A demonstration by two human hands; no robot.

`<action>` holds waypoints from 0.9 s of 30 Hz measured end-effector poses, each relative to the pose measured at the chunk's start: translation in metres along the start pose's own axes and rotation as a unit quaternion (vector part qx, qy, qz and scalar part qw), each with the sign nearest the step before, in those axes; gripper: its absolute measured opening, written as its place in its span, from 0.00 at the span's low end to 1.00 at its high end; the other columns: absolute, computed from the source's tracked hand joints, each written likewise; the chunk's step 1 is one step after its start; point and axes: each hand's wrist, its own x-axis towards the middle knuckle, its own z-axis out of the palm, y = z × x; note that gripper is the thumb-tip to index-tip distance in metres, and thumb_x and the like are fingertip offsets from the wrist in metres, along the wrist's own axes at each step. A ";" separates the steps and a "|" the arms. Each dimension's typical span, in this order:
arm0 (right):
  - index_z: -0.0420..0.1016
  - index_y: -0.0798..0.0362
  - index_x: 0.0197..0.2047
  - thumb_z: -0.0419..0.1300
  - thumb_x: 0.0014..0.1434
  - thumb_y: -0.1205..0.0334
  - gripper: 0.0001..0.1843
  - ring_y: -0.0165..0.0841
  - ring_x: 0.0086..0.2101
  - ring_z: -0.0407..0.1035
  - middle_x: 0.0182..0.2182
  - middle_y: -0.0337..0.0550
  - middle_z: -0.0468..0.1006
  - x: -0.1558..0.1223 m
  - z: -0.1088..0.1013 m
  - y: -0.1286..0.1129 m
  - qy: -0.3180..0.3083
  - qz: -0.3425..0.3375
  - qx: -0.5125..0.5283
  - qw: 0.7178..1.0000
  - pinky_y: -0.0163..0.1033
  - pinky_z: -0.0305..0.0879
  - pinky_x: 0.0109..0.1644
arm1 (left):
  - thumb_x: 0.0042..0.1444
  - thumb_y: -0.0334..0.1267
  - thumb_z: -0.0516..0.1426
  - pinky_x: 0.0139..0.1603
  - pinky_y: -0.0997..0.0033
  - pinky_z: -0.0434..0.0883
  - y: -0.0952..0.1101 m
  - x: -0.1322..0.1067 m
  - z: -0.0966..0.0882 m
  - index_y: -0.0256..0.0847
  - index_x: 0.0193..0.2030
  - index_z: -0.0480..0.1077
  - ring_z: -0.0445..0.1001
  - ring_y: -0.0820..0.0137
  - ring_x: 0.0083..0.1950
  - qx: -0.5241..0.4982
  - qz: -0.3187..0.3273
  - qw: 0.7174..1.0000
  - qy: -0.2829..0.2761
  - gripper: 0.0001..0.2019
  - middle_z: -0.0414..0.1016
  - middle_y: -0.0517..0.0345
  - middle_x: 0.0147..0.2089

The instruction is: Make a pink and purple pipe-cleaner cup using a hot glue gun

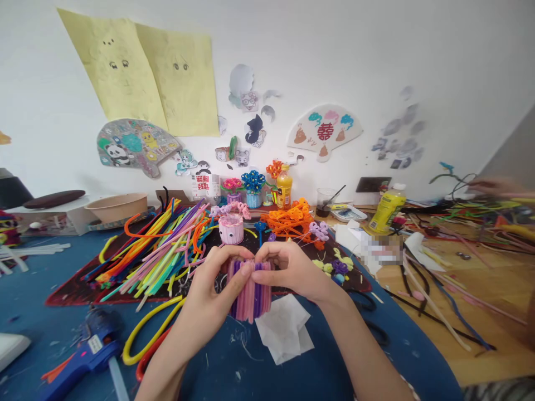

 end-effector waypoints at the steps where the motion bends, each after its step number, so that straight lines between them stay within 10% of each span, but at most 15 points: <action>1: 0.75 0.57 0.34 0.73 0.49 0.57 0.16 0.24 0.27 0.63 0.26 0.35 0.72 0.000 0.000 -0.001 0.000 -0.001 0.003 1.000 0.30 0.60 0.31 | 0.62 0.44 0.56 0.44 0.68 0.64 0.000 0.000 0.001 0.45 0.45 0.70 0.69 0.67 0.41 -0.012 -0.005 1.000 0.006 0.09 0.72 0.59 0.42; 15: 0.74 0.52 0.44 0.75 0.47 0.63 0.22 0.26 0.30 0.69 0.29 0.34 0.76 0.004 0.001 0.007 0.029 -0.051 0.003 0.998 0.31 0.65 0.37 | 0.61 0.43 0.59 0.35 0.72 0.62 -0.004 0.002 0.004 0.44 0.50 0.65 0.65 0.73 0.32 -0.123 -0.043 0.991 0.038 0.13 0.70 0.62 0.33; 27: 0.81 0.49 0.42 0.72 0.52 0.58 0.14 0.33 0.39 0.74 0.38 0.40 0.80 0.002 0.003 0.000 0.076 -0.120 -0.010 0.990 0.38 0.70 0.46 | 0.54 0.42 0.64 0.53 0.65 0.66 -0.007 -0.009 -0.001 0.51 0.57 0.65 0.67 0.63 0.52 -0.088 -0.030 0.995 0.031 0.24 0.68 0.56 0.56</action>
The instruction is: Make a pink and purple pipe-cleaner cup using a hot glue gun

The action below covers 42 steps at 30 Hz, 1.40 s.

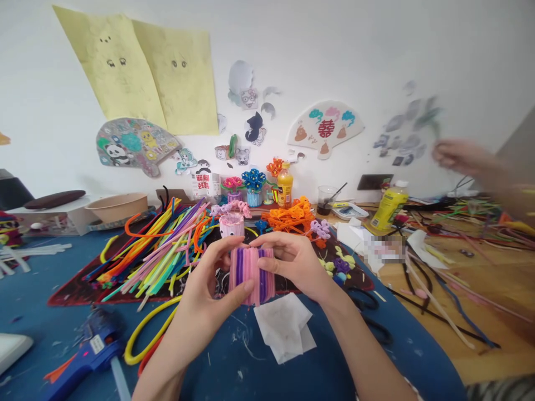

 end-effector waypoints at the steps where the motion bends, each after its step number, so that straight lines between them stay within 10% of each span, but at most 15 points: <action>1: 0.81 0.49 0.43 0.71 0.52 0.58 0.14 0.33 0.40 0.75 0.39 0.41 0.81 0.000 0.000 0.000 0.004 0.002 0.001 1.000 0.39 0.71 0.47 | 0.54 0.42 0.64 0.53 0.64 0.67 0.000 -0.001 0.000 0.52 0.58 0.64 0.68 0.63 0.52 0.015 0.000 1.000 -0.004 0.25 0.68 0.55 0.57; 22: 0.81 0.50 0.40 0.70 0.53 0.60 0.10 0.36 0.43 0.75 0.40 0.43 0.82 0.000 0.001 0.004 0.033 -0.031 -0.021 0.999 0.41 0.71 0.50 | 0.58 0.39 0.60 0.51 0.66 0.65 0.013 -0.005 0.005 0.56 0.61 0.61 0.63 0.60 0.59 0.196 0.073 0.978 -0.005 0.24 0.66 0.58 0.61; 42: 0.68 0.48 0.60 0.74 0.49 0.57 0.36 0.33 0.39 0.70 0.38 0.40 0.73 0.000 -0.006 0.000 -0.065 0.017 -0.005 0.998 0.39 0.68 0.47 | 0.57 0.51 0.59 0.49 0.60 0.74 0.011 0.016 0.013 0.42 0.57 0.67 0.74 0.57 0.54 -0.058 -0.119 0.991 -0.022 0.24 0.74 0.48 0.56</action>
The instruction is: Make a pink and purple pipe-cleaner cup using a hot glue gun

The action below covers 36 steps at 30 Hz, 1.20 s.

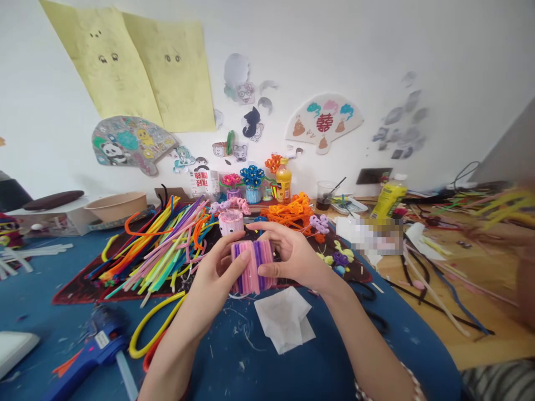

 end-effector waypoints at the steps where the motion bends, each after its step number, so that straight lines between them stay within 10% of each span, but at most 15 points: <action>1: 0.68 0.47 0.60 0.74 0.48 0.57 0.37 0.33 0.39 0.69 0.39 0.41 0.73 0.000 0.000 0.000 -0.011 -0.002 -0.004 1.000 0.39 0.68 0.47 | 0.57 0.51 0.59 0.50 0.60 0.75 0.000 0.000 0.001 0.41 0.57 0.67 0.74 0.57 0.54 -0.008 -0.001 1.000 0.008 0.24 0.74 0.48 0.56; 36: 0.63 0.46 0.64 0.77 0.41 0.66 0.48 0.45 0.56 0.65 0.57 0.48 0.68 -0.004 0.000 0.001 -0.101 -0.008 0.014 0.995 0.50 0.63 0.61 | 0.52 0.43 0.66 0.56 0.66 0.71 -0.008 -0.003 -0.001 0.42 0.62 0.67 0.70 0.57 0.62 -0.142 -0.037 0.988 -0.040 0.30 0.72 0.49 0.61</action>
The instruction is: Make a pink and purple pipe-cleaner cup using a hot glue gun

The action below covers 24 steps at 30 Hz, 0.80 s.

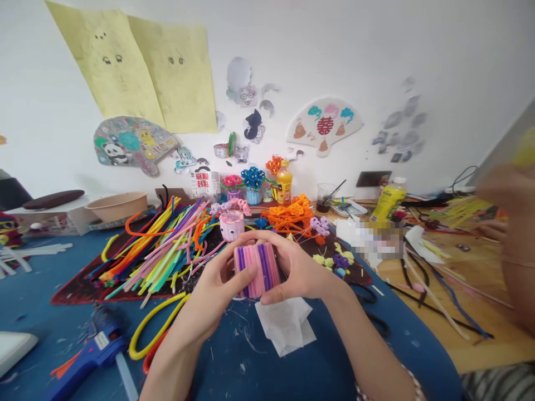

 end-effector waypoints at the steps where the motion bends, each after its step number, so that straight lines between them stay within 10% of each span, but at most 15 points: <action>1: 0.63 0.46 0.64 0.77 0.41 0.66 0.48 0.45 0.56 0.66 0.57 0.48 0.69 0.000 0.000 -0.001 -0.003 0.001 0.008 1.000 0.50 0.64 0.60 | 0.52 0.42 0.67 0.56 0.67 0.71 0.000 0.000 -0.001 0.43 0.62 0.66 0.70 0.57 0.62 -0.002 0.000 1.000 -0.007 0.31 0.72 0.50 0.61; 13: 0.67 0.48 0.62 0.59 0.65 0.63 0.22 0.38 0.56 0.66 0.58 0.47 0.69 0.000 0.003 -0.008 0.008 -0.012 0.046 0.999 0.43 0.63 0.60 | 0.56 0.44 0.64 0.63 0.60 0.66 -0.001 -0.005 0.001 0.49 0.63 0.64 0.64 0.56 0.66 -0.033 -0.004 0.999 -0.020 0.28 0.69 0.53 0.64; 24: 0.67 0.48 0.62 0.60 0.65 0.63 0.23 0.38 0.58 0.64 0.59 0.46 0.69 0.001 0.003 -0.010 0.009 -0.024 0.031 0.999 0.44 0.61 0.63 | 0.56 0.43 0.64 0.64 0.66 0.64 0.001 -0.005 0.004 0.50 0.57 0.71 0.62 0.58 0.67 -0.055 0.018 0.998 0.019 0.22 0.71 0.59 0.63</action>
